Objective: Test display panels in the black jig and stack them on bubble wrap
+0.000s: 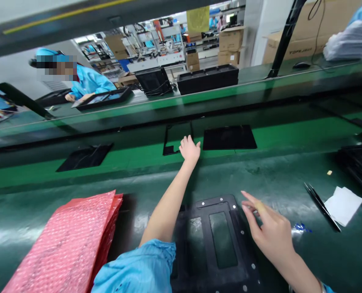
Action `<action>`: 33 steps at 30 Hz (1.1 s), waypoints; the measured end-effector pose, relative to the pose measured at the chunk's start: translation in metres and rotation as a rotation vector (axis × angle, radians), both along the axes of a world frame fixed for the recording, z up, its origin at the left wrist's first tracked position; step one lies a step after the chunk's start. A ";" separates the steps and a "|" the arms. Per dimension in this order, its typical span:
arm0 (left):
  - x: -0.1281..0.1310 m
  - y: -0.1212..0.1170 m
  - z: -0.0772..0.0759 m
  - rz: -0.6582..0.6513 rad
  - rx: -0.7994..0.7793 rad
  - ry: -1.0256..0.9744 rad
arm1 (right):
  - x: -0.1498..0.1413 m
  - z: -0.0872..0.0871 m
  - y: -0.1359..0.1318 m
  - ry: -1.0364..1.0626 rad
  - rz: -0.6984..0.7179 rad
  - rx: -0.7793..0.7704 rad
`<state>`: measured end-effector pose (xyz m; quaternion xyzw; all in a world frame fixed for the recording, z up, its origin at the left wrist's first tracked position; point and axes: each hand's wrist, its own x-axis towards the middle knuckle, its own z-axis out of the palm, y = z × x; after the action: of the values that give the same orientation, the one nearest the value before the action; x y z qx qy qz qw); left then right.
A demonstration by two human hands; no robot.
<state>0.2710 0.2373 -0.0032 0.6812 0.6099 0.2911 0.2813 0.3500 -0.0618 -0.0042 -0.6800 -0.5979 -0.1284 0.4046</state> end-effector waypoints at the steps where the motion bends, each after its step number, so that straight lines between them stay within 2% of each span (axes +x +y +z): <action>1: -0.008 0.002 -0.002 0.012 0.011 0.056 | -0.001 0.001 0.000 -0.008 0.016 0.004; 4: -0.027 0.008 -0.002 0.015 0.014 0.169 | -0.003 0.001 0.000 -0.015 0.057 0.008; 6: -0.037 0.013 0.004 0.013 0.006 0.199 | -0.004 0.000 0.000 -0.008 0.081 0.011; 10: -0.056 0.021 0.033 0.001 -0.013 0.156 | -0.004 -0.003 0.001 -0.007 0.124 0.031; 13: -0.064 0.007 0.058 -0.072 0.007 0.031 | -0.006 -0.003 0.001 0.002 0.136 0.051; 16: -0.066 -0.041 0.075 -0.207 0.030 -0.153 | -0.010 -0.001 0.000 0.027 0.116 0.073; 20: -0.068 -0.143 0.084 -0.418 -0.048 -0.409 | -0.015 -0.002 -0.004 0.009 0.102 0.083; 22: -0.068 -0.190 0.085 -0.585 -0.285 -0.782 | -0.014 -0.007 -0.008 -0.069 0.107 0.078; 24: -0.069 -0.223 0.086 -0.626 -0.494 -0.937 | -0.012 -0.013 -0.013 -0.153 0.116 0.106; 27: -0.073 -0.246 0.088 -0.570 -0.596 -1.002 | -0.006 -0.023 -0.021 -0.191 0.149 0.155; 29: -0.081 -0.252 0.091 -0.593 -0.582 -1.037 | -0.004 -0.027 -0.026 -0.094 0.178 0.133; 31: -0.098 -0.255 0.098 -0.664 -0.502 -0.995 | -0.004 -0.028 -0.030 0.113 0.169 0.048; 33: -0.124 -0.259 0.106 -0.691 -0.366 -0.871 | -0.006 -0.025 -0.030 0.422 0.156 -0.091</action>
<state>0.1473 -0.0215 0.1026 0.5984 0.2209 0.3255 0.6979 0.3436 -0.0917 -0.0288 -0.6609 -0.5562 0.0753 0.4982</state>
